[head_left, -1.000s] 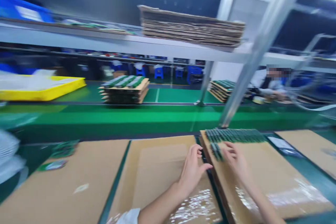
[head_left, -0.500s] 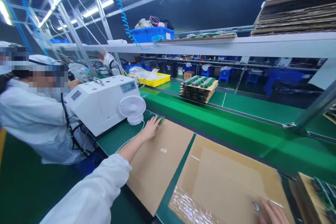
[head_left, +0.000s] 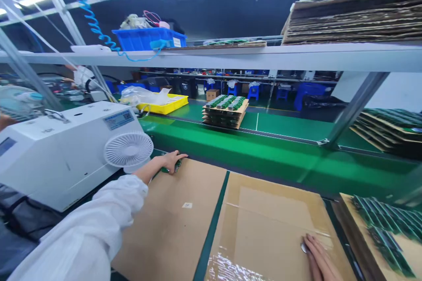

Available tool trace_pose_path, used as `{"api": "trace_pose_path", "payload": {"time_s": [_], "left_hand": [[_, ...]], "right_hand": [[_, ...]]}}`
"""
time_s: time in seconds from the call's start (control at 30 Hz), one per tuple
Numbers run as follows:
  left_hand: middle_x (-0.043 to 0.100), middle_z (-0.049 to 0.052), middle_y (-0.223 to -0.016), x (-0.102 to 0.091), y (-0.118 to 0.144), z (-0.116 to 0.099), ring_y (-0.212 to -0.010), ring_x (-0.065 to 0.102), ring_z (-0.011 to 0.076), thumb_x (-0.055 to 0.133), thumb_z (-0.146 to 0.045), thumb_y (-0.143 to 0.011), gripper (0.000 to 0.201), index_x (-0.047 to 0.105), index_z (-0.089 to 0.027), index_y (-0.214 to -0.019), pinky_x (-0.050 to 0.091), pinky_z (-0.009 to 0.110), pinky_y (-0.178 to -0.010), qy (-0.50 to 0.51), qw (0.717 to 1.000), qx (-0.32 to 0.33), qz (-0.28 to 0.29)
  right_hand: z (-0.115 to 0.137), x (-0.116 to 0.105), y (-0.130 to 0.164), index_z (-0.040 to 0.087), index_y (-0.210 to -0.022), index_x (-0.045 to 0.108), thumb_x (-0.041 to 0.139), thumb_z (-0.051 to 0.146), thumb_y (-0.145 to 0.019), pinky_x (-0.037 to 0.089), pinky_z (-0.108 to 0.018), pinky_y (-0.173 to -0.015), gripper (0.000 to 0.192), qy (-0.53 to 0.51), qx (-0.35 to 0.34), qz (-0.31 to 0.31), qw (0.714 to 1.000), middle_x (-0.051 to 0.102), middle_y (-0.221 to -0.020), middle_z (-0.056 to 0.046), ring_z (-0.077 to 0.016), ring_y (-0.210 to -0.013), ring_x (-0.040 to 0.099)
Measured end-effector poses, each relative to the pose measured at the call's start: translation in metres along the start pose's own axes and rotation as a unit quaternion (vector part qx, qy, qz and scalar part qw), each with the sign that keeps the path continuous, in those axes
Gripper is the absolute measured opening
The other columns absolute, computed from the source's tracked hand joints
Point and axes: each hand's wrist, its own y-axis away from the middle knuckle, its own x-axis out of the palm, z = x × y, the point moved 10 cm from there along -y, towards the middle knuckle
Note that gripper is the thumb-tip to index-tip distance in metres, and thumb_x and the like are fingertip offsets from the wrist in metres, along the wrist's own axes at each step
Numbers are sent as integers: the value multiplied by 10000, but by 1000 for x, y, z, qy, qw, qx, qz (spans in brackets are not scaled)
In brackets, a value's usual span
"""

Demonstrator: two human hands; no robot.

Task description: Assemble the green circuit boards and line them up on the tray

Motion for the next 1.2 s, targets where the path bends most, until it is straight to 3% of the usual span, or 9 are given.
{"api": "trace_pose_path", "payload": {"time_s": [0.17, 0.43, 0.57, 0.67, 0.77, 0.9, 1.07, 1.13, 1.2], "left_hand": [[481, 93, -1157, 3, 8, 7, -946, 572, 255, 650, -157, -475, 808, 462, -189, -1260, 469, 346, -805, 8, 1000, 7, -10], [515, 88, -1179, 10, 22, 10, -973, 542, 230, 617, -289, -807, 471, 458, -182, -1237, 449, 435, -846, 35, 999, -16, -35], [550, 73, -1075, 7, 27, 7, -869, 563, 198, 580, -318, -845, 385, 483, -167, -1186, 478, 403, -776, 59, 996, -47, -54], [558, 54, -984, -3, 29, -13, -813, 560, 185, 618, -278, -786, 380, 487, -155, -1121, 478, 375, -741, 94, 992, -36, -76], [554, 18, -891, -19, 28, -60, -778, 560, 176, 629, -207, -668, 467, 439, -170, -1093, 475, 331, -723, 144, 985, 22, -89], [555, 26, -985, -30, 29, -165, -838, 569, 166, 578, -207, -631, 473, 410, -208, -1073, 478, 287, -743, 207, 965, 136, -91], [609, 6, -931, -4, 29, -295, -874, 594, 177, 633, -151, -558, 526, 477, -217, -1056, 479, 260, -761, 231, 945, 221, -65], [632, 20, -929, 9, 27, -326, -896, 605, 204, 666, -162, -553, 498, 523, -217, -1026, 480, 286, -785, 228, 945, 226, -65], [634, 55, -1023, 14, 28, -340, -986, 592, 244, 707, -219, -565, 533, 539, -218, -1071, 468, 332, -846, 225, 947, 216, -82]], "right_hand": [[3, 5, 8, 183, -1027, 716, 376, 577, -884, 573, -310, -834, 540, 44, 2, 6, 999, 679, -1139, -84, -253, -1025, 653], [12, 4, 13, 157, -1053, 680, 328, 511, -926, 550, -337, -831, 515, 81, -48, 2, 996, 682, -1131, -103, -257, -1010, 658], [25, -10, 8, 180, -958, 694, 355, 563, -899, 506, -390, -824, 515, 102, -9, -35, 994, 704, -1047, -101, -269, -948, 656], [36, -19, 2, 207, -909, 703, 377, 593, -878, 458, -420, -823, 506, 117, 18, -52, 992, 702, -995, -102, -280, -917, 622], [46, -26, -4, 222, -871, 705, 403, 595, -865, 437, -414, -776, 480, 136, 30, -61, 988, 692, -923, -102, -276, -849, 587], [52, -34, -8, 194, -847, 674, 319, 592, -891, 411, -411, -740, 536, 135, 84, -65, 985, 662, -898, -122, -283, -827, 548], [51, -34, -9, 207, -832, 644, 342, 597, -879, 381, -396, -723, 496, 104, 125, -44, 986, 646, -907, -108, -287, -845, 547], [49, -34, -8, 213, -838, 636, 362, 581, -879, 375, -391, -729, 461, 90, 134, -39, 986, 645, -909, -100, -286, -861, 548], [48, -34, -8, 214, -848, 627, 374, 564, -882, 371, -387, -735, 433, 76, 141, -36, 986, 646, -915, -98, -286, -873, 549]]}}
